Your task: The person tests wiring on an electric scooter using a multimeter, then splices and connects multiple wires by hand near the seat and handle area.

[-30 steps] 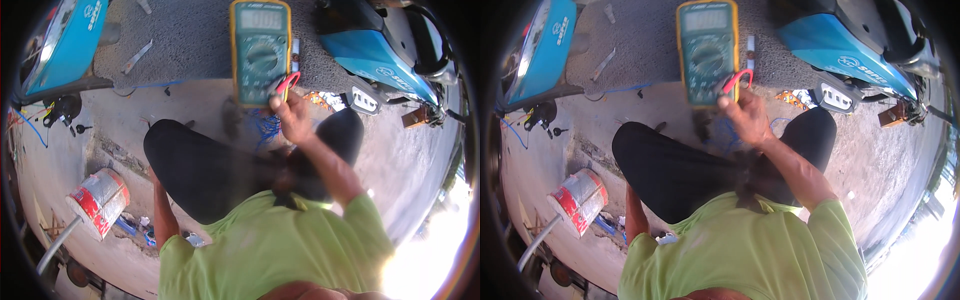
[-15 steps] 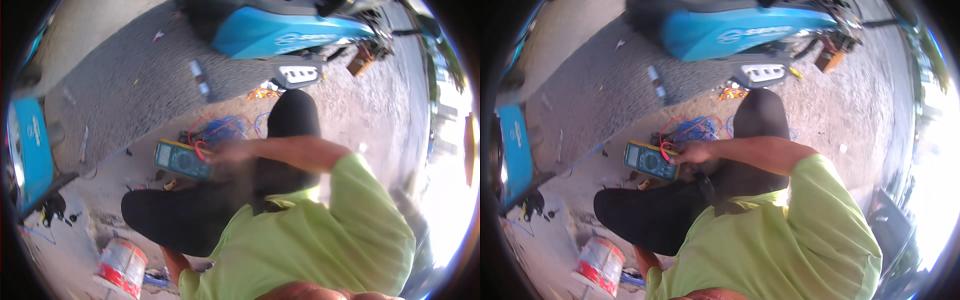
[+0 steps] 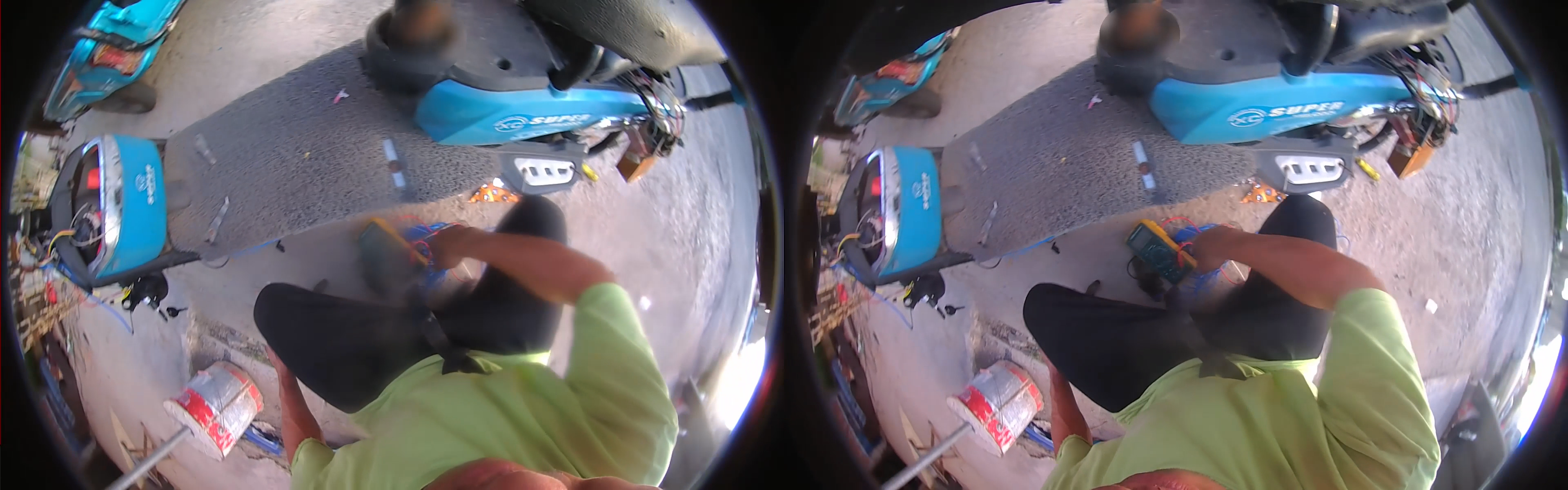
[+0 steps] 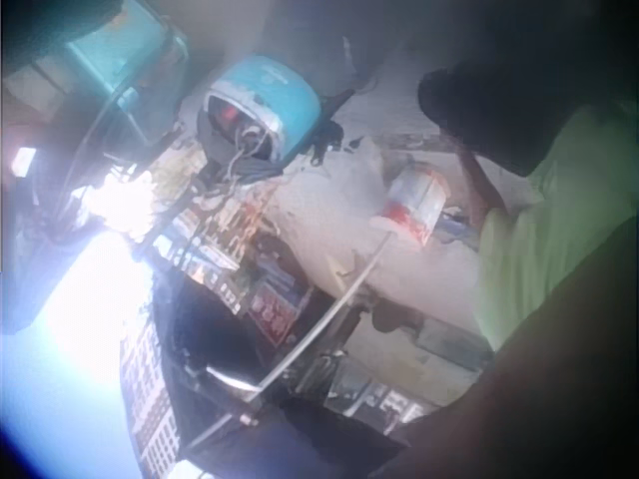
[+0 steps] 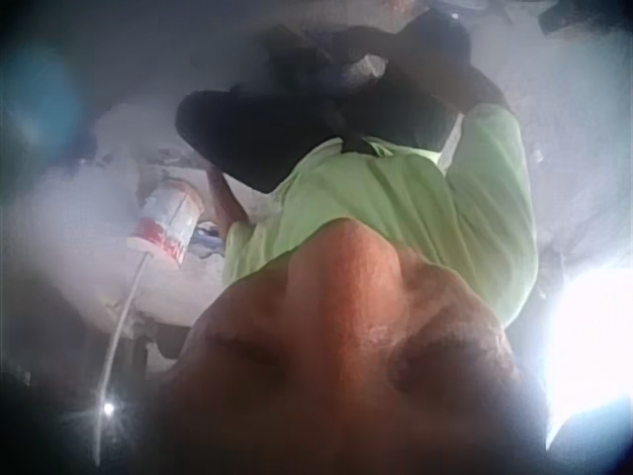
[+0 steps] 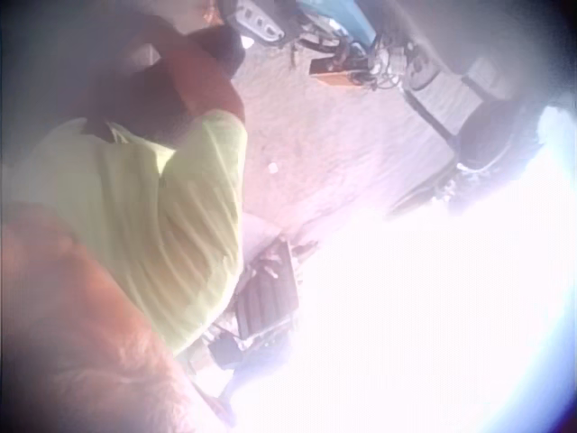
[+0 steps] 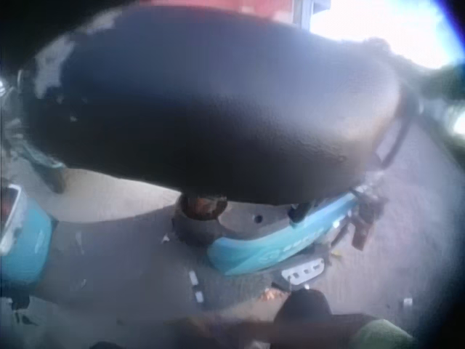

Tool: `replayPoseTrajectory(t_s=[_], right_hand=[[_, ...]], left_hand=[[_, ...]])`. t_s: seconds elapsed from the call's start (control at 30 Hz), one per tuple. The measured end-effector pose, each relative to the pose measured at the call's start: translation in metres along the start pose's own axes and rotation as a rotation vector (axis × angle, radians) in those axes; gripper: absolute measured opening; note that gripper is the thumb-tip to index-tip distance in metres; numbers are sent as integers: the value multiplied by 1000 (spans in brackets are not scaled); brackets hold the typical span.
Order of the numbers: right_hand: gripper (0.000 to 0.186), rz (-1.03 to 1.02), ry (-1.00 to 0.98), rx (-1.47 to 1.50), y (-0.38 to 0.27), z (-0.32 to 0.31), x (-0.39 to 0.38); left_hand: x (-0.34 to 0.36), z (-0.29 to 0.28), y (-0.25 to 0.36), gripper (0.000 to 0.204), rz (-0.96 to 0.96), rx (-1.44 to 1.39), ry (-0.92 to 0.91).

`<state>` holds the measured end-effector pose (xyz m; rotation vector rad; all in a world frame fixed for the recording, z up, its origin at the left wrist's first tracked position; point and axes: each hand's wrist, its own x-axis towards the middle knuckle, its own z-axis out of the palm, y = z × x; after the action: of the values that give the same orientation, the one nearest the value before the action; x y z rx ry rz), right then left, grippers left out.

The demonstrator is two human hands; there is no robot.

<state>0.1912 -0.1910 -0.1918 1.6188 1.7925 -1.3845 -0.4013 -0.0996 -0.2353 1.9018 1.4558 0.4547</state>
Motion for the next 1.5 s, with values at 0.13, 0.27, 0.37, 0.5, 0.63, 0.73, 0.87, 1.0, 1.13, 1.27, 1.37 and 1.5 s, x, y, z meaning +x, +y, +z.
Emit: replayPoseTrajectory(t_s=[0.13,0.27,0.37,0.5,0.63,0.73,0.87,1.0,1.13,1.27,1.37,1.5], right_hand=[[43,-163,160,-43,-13,-59,-126],[36,-345,49,596,-10,-96,-260],[35,-386,44,978,65,-52,-328],[31,139,303,1017,182,25,-337],[39,607,642,458,363,111,-267],[44,889,1065,628,399,138,-256],[50,957,1045,711,424,112,-221],[49,1008,1218,427,489,137,-167],[72,1099,954,438,580,205,-203],[56,1075,823,335,522,161,-148],[61,1186,1059,197,522,192,-176],[62,1076,1041,465,463,163,-186]], left_hand=[[59,-36,70,29,-194,-169,198],[115,-63,181,22,-62,-277,341],[147,-42,305,17,215,-312,308],[179,4,404,16,619,-172,106],[202,53,446,22,843,19,69],[212,110,476,31,910,105,-3],[210,123,463,37,987,350,133],[207,115,460,35,933,403,161],[228,144,476,39,1031,278,187],[205,118,463,39,927,367,221],[208,133,468,34,963,299,237],[201,128,473,35,923,323,230]])
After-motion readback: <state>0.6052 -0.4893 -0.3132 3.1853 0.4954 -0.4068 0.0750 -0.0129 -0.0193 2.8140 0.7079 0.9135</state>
